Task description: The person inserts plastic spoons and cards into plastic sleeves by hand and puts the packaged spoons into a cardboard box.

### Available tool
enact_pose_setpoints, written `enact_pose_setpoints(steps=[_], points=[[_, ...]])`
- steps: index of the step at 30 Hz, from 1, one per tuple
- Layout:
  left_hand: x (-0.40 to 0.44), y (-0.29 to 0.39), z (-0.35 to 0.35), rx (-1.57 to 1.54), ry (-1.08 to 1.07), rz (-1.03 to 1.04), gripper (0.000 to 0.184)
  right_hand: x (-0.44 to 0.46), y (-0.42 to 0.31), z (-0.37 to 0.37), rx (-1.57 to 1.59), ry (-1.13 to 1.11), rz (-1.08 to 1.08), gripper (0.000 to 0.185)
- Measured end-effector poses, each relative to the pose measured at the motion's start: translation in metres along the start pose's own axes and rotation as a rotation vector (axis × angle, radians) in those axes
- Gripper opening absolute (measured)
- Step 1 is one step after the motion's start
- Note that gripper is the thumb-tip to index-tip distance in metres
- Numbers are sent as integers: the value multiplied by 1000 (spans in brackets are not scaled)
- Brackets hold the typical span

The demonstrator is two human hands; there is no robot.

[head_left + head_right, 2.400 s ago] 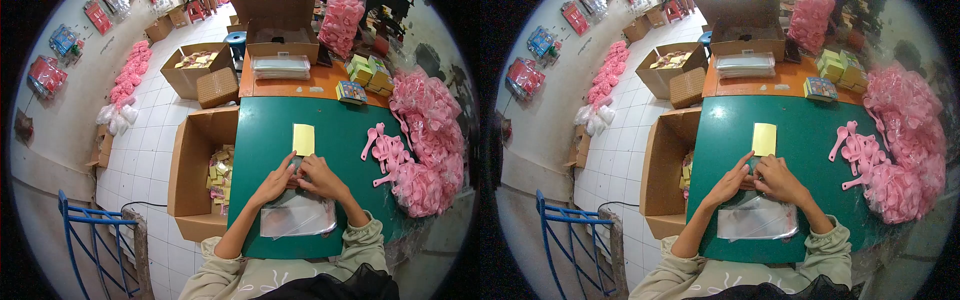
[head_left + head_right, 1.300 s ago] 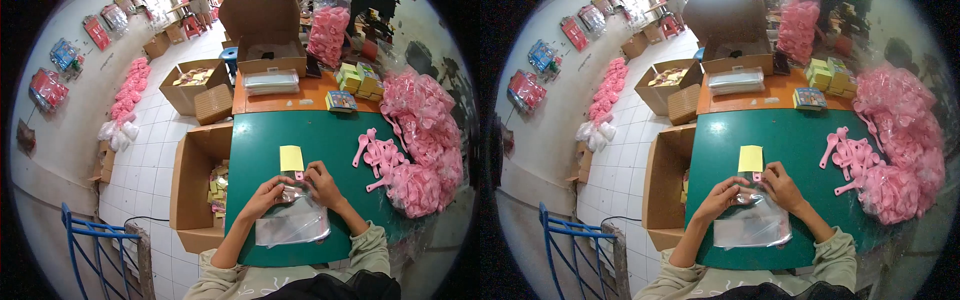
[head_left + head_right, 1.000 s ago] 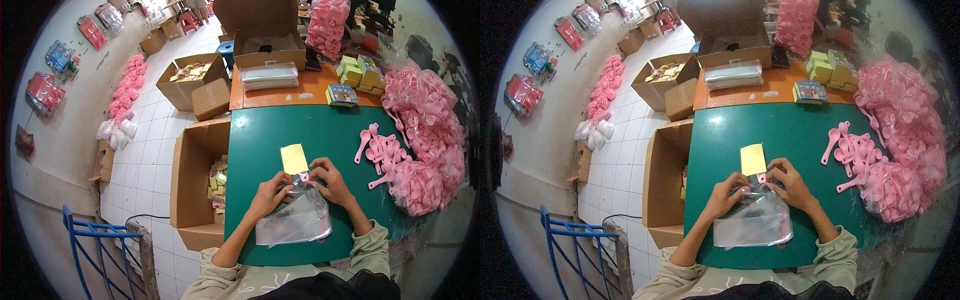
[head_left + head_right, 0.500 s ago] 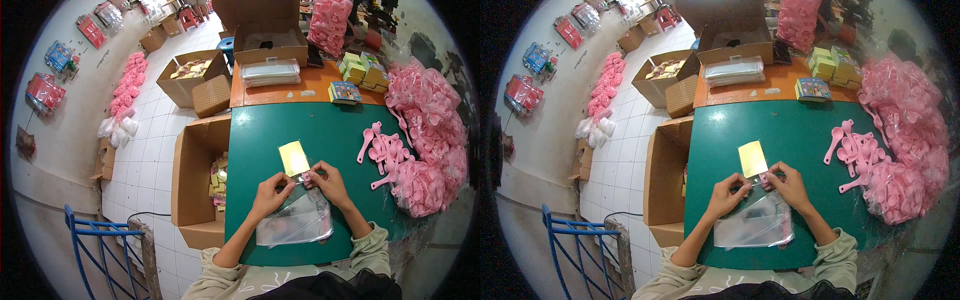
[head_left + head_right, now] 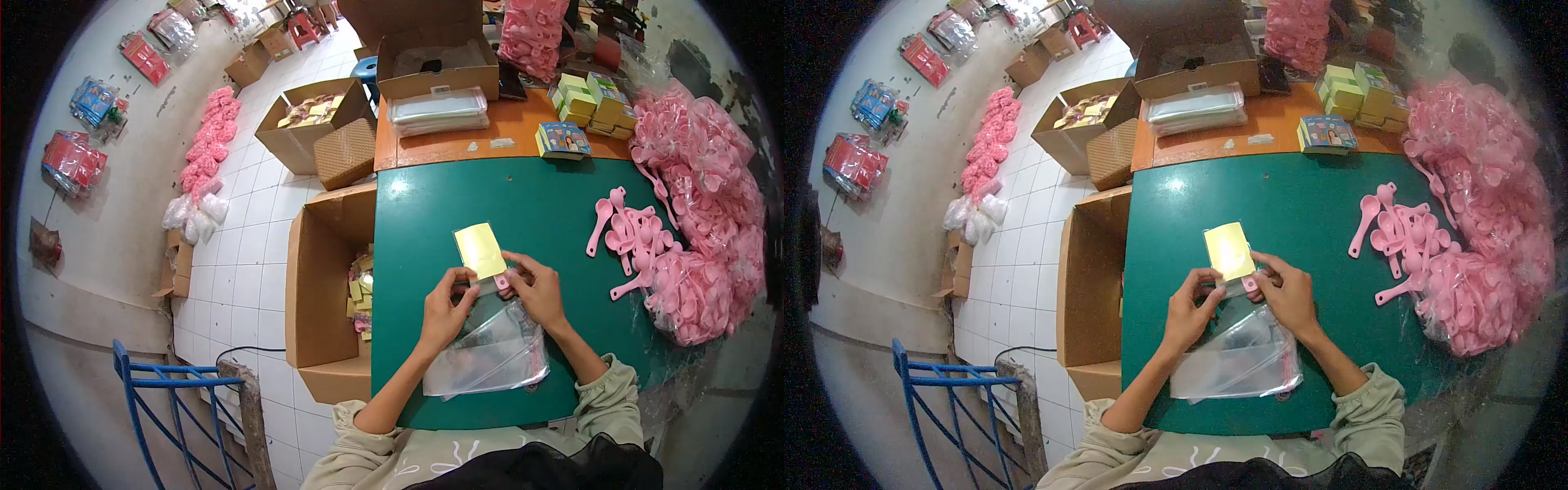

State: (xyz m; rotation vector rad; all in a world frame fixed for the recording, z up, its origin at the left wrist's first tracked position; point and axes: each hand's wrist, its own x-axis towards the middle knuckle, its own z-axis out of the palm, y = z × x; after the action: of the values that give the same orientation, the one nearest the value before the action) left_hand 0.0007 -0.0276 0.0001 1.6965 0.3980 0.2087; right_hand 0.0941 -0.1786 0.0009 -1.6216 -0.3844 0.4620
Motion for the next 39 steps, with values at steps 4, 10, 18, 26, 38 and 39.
enact_pose_setpoints(steps=[4, 10, 18, 26, 38, 39], points=[[2, 2, -14, -80, -143, -76, 46, 4, -11, -21, -456, 6, -243, 25], [-17, 25, -112, 30, 118, 24, 45, 31, -12, -146, -1123, 527, -307, 32], [-43, -73, -215, 1156, 529, -312, 48, 34, 14, -165, -1204, 456, -130, 43], [-15, 30, -75, 739, 95, 247, 35, 29, 0, -135, -1169, 402, -153, 35], [60, 26, -2, 371, -379, 110, 24, 56, -16, -177, -1065, 264, -323, 18], [66, 32, -5, 302, -406, 64, 21, 56, -21, -175, -990, 276, -289, 15]])
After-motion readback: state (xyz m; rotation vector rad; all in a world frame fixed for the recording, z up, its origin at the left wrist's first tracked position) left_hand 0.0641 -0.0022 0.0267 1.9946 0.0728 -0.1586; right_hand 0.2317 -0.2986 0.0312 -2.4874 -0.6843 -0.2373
